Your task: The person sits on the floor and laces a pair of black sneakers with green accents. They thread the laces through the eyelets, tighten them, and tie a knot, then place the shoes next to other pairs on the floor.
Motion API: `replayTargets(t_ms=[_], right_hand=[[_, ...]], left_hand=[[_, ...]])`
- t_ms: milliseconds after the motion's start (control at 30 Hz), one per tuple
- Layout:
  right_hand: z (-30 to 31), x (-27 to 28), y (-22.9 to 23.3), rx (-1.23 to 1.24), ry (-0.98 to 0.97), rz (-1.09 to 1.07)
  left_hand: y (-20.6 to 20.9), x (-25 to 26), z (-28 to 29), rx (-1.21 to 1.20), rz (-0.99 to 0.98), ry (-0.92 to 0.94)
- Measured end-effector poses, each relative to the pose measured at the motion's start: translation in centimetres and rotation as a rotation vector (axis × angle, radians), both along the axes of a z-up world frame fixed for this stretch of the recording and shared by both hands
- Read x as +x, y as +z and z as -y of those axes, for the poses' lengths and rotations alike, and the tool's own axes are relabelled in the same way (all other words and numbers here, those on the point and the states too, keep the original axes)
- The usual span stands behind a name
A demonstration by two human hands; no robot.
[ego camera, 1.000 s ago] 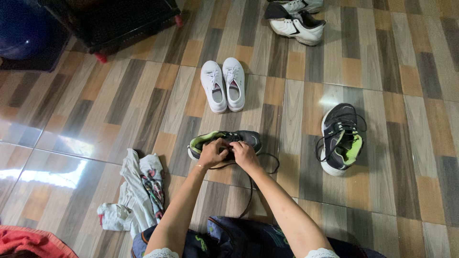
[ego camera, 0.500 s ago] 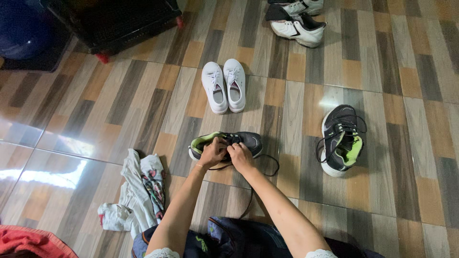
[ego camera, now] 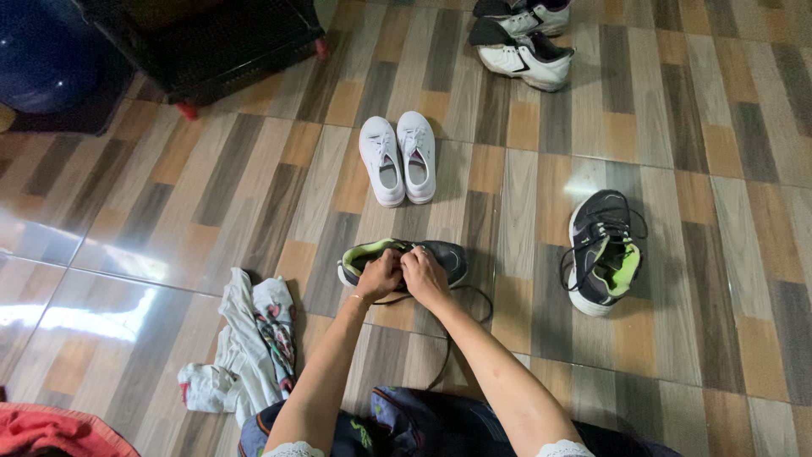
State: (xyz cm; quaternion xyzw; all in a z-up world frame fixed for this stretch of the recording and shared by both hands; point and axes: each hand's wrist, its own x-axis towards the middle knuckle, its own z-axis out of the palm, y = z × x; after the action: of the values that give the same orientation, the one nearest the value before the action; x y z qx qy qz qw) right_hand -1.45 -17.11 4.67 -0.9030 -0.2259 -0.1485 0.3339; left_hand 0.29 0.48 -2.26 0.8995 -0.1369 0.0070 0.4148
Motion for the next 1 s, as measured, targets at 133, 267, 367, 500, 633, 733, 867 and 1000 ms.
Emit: replayTargets(t_ms=[133, 267, 367, 500, 633, 733, 867, 1000], right_hand=[[-3.0, 0.1, 2.5, 0.162, 0.044, 0.049], [-5.1, 0.3, 7.5, 0.366, 0.175, -0.067], [-5.1, 0.5, 12.4, 0.549, 0.263, -0.165], [-3.5, 1.0, 19.5, 0.791, 0.382, -0.190], [-1.3, 0.2, 26.0, 0.929, 0.478, -0.081], [0.5, -1.0, 30.3, 1.011, 0.505, -0.044], [2.4, -2.8, 34.6, 1.109, 0.542, -0.014], [3.7, -3.1, 35.9, 1.156, 0.599, 0.057]], left_hand=[[-1.5, -0.2, 0.1, 0.071, 0.037, -0.022], [-1.9, -0.7, 0.8, 0.062, -0.011, 0.006], [-1.1, -1.1, 1.2, -0.022, 0.078, -0.042], [1.1, -2.1, 1.9, 0.146, -0.105, 0.082], [4.4, -3.0, 2.5, 0.243, -0.181, 0.078], [7.2, -3.6, 2.8, 0.259, -0.185, 0.039], [9.9, -4.6, 4.2, 0.282, -0.208, 0.124], [10.2, -4.5, 4.6, 0.171, -0.048, 0.222]])
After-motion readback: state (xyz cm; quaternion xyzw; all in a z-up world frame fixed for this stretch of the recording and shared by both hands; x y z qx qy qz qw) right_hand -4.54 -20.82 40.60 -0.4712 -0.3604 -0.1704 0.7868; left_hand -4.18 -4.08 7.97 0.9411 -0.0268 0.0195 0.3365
